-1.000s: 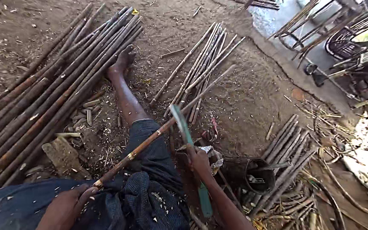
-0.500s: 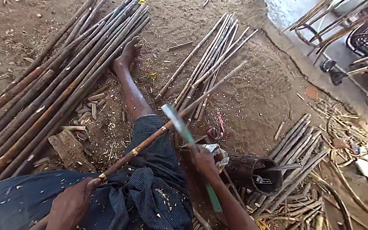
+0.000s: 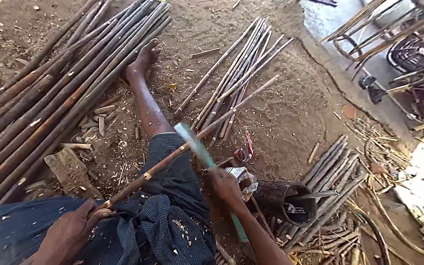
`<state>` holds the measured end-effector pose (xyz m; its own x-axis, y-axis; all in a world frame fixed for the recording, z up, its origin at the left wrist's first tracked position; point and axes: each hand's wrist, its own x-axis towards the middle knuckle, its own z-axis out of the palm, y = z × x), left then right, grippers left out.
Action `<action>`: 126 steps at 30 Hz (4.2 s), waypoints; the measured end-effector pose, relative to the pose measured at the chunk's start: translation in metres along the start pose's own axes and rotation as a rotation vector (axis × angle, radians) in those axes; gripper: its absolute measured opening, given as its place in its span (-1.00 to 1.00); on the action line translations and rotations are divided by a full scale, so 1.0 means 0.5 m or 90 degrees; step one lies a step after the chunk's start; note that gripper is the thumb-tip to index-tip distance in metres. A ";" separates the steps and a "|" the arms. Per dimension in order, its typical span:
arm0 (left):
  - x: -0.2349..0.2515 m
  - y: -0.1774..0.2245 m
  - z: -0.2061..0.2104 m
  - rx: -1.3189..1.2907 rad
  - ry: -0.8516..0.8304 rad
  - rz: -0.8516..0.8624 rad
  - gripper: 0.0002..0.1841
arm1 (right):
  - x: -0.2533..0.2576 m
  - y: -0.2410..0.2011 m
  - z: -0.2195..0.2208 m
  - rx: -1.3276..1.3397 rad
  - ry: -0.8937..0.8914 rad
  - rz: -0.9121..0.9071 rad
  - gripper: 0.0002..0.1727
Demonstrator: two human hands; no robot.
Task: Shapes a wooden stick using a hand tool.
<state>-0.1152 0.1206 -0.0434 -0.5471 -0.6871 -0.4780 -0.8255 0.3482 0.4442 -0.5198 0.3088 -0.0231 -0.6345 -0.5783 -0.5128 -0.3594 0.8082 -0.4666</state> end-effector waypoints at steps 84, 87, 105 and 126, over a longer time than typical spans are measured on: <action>0.021 0.052 0.024 0.017 0.136 0.058 -0.17 | -0.041 -0.021 0.035 -0.052 -0.116 -0.094 -0.37; 0.029 0.044 0.014 -0.025 0.072 0.061 -0.25 | 0.000 -0.005 0.007 0.182 0.064 0.010 -0.29; 0.062 0.017 -0.003 -0.096 -0.055 0.057 -0.28 | 0.007 0.011 0.005 0.121 0.081 0.003 -0.28; 0.098 0.021 -0.054 -0.364 -0.291 -0.018 -0.42 | 0.011 0.002 0.028 0.065 0.060 -0.001 -0.25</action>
<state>-0.1469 0.0732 -0.0416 -0.6334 -0.3127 -0.7079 -0.7069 -0.1383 0.6936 -0.5141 0.3049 -0.0366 -0.6973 -0.5629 -0.4438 -0.2923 0.7885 -0.5411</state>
